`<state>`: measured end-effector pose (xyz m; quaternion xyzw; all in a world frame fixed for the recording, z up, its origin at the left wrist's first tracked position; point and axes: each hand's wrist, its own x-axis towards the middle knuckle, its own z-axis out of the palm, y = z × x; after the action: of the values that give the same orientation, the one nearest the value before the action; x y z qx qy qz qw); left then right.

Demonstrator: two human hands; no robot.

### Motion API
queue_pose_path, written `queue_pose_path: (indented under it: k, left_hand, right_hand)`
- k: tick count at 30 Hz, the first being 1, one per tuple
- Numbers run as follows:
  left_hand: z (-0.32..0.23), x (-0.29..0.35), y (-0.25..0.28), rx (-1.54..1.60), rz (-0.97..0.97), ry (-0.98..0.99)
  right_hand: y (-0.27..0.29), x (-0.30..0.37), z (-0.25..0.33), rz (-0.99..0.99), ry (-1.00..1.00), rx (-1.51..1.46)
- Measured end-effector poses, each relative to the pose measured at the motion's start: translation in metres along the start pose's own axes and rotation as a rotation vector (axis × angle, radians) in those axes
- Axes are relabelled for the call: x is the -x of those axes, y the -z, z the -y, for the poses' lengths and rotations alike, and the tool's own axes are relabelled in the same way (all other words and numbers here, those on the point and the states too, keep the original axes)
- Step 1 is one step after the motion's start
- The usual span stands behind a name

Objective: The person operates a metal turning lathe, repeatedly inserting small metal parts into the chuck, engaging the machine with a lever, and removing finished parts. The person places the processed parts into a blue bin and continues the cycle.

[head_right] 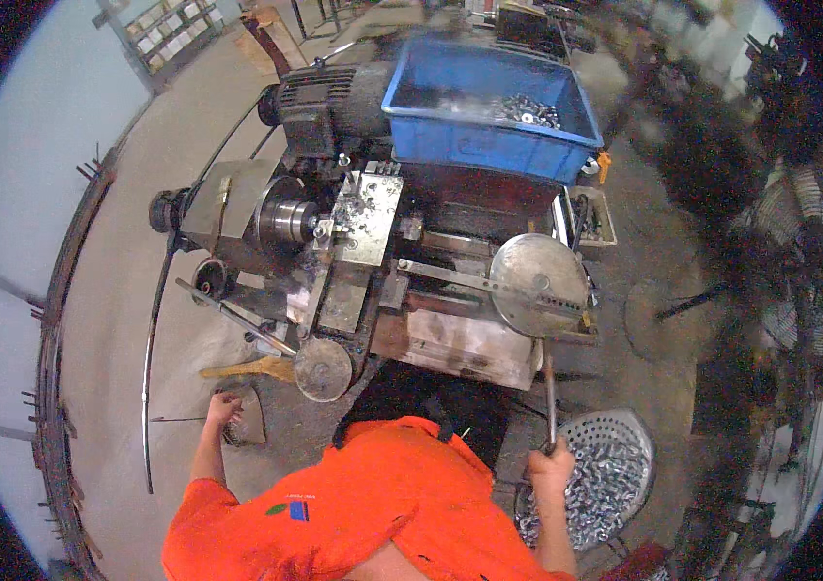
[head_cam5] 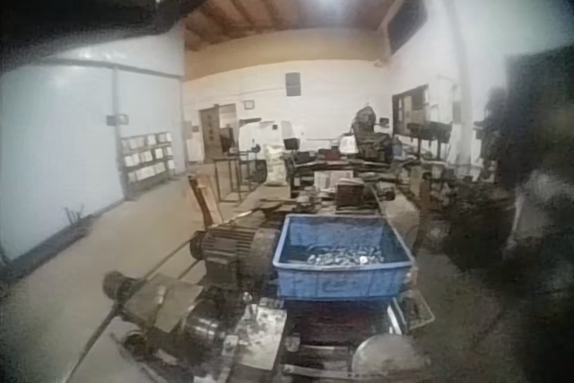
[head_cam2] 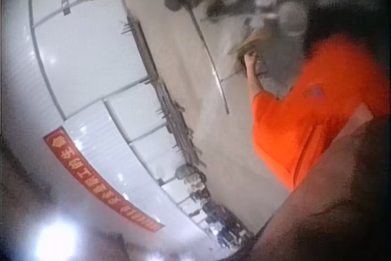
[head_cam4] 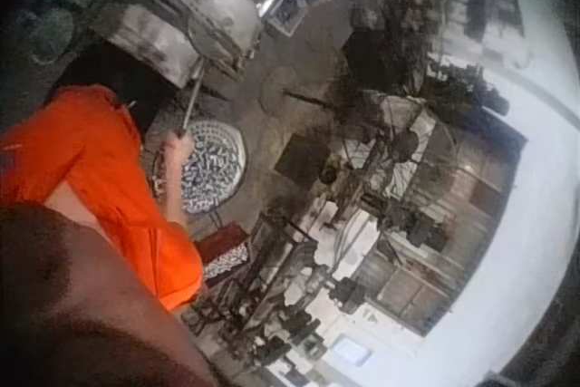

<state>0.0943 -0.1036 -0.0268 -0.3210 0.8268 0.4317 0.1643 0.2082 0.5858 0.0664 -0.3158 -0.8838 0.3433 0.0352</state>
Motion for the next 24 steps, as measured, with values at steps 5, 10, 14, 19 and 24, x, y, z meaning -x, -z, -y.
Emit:
queue_pose_path:
  k: [5,10,14,19,24]
  left_hand:
    - [-0.020,-0.017,0.009,0.021,0.045,-0.042]
    - [-0.061,-0.069,0.011,-0.051,0.043,-0.144]
    - [-0.123,-0.100,-0.005,-0.542,-0.164,-0.383]
    - [-0.157,-0.090,-0.029,-0.823,-0.070,-0.381]
    - [-0.130,-0.113,-0.086,-0.750,-0.230,-0.242]
  right_hand:
    - [0.045,-0.062,-0.048,-0.151,0.059,0.460]
    - [0.096,-0.161,-0.044,-0.169,0.081,0.776]
    - [0.083,-0.193,-0.035,-0.542,0.105,0.860]
    - [0.033,-0.148,0.012,-0.530,0.257,0.581]
    - [0.026,-0.127,0.005,-0.540,0.248,0.500]
